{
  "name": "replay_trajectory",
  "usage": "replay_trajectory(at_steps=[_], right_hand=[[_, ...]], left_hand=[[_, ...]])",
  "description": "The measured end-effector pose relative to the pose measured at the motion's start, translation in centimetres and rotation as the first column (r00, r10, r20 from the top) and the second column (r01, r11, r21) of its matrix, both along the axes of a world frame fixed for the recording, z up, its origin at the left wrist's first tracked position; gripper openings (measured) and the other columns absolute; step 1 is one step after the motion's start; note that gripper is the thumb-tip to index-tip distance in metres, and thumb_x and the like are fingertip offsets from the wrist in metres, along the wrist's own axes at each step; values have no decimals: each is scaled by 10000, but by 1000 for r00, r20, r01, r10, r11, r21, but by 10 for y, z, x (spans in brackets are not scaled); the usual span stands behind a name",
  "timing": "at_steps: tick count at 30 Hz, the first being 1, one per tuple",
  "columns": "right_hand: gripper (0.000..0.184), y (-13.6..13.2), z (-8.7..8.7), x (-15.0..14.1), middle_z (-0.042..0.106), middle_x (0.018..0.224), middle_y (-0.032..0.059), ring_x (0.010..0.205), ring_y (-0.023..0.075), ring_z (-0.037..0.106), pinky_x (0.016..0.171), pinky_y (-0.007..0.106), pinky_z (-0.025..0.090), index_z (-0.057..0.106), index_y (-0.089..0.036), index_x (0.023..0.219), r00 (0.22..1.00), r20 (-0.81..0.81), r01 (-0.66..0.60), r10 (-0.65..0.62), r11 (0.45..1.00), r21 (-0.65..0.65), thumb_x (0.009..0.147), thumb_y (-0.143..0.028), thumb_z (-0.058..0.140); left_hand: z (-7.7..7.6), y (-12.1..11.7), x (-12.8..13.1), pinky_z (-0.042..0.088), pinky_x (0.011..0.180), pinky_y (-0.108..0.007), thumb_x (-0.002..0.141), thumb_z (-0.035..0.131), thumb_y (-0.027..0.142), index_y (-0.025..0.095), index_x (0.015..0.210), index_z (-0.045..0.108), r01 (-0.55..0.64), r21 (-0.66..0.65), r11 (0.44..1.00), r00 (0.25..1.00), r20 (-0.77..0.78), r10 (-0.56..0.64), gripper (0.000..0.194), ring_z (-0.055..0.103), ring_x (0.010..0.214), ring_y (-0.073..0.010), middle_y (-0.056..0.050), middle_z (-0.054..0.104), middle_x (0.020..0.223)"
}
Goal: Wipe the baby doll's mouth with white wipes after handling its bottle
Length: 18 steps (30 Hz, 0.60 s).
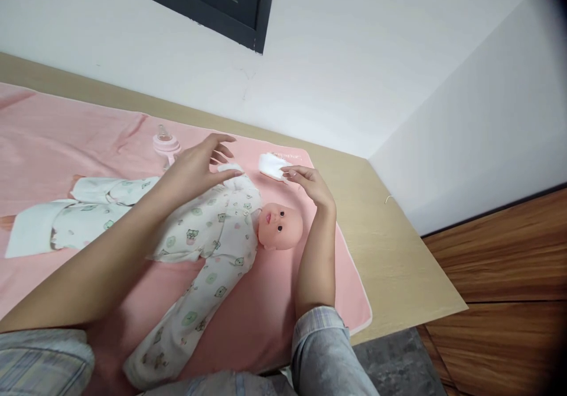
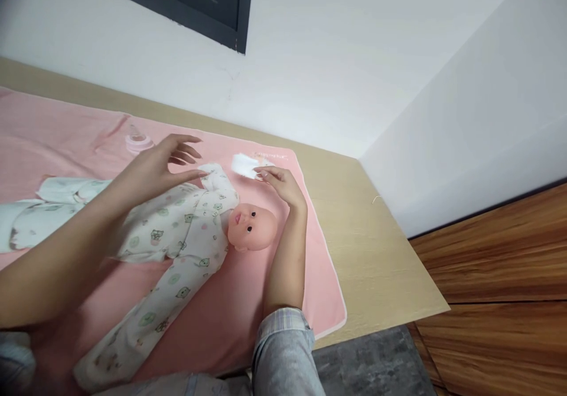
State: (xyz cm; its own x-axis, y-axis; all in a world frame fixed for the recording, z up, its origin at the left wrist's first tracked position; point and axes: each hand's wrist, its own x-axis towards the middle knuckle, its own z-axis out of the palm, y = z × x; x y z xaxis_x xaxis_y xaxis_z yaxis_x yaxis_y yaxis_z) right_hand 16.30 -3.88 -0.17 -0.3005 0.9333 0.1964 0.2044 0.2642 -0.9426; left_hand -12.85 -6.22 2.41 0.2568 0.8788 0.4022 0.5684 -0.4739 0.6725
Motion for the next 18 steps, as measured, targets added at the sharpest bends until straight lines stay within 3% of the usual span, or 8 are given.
replay_trajectory(at_steps=[4, 9, 13, 18], right_hand=[[335, 26, -41, 13, 720, 1071, 50, 1010, 196, 658, 1009, 396, 497, 748, -213, 1006, 989, -108, 90, -102, 989, -116, 776, -453, 706], [281, 44, -81, 18, 712, 930, 41, 916, 170, 653, 985, 398, 499, 735, -183, 972, 975, -64, 190, -214, 945, -268, 743, -343, 697], [271, 47, -91, 24, 703, 943, 36, 901, 164, 650, 989, 404, 495, 726, -179, 970, 968, -43, 229, -249, 935, -273, 745, -323, 675], [274, 44, -87, 35, 709, 997, 34, 926, 164, 646, 966, 383, 500, 716, -196, 987, 954, 19, 294, -298, 928, -231, 756, -323, 641]], left_hand=[[11, 4, -24, 536, 903, -364, 868, 702, 469, 189, 1319, 533, -133, 26, 991, 990, 57, 131, 556, 638, 998, -212, -76, 649, 1141], [19, 13, -56, 550, 904, -385, 885, 684, 434, 170, 1288, 586, -284, 63, 957, 957, 84, 278, 492, 657, 978, -204, -64, 661, 1124], [19, 19, -75, 550, 902, -384, 868, 686, 359, 162, 1278, 609, -369, 103, 924, 929, 67, 363, 462, 660, 960, -188, -43, 672, 1092], [14, 25, -104, 544, 909, -374, 886, 674, 368, 182, 1282, 596, -484, 104, 869, 874, 16, 485, 444, 638, 985, -167, -23, 671, 1126]])
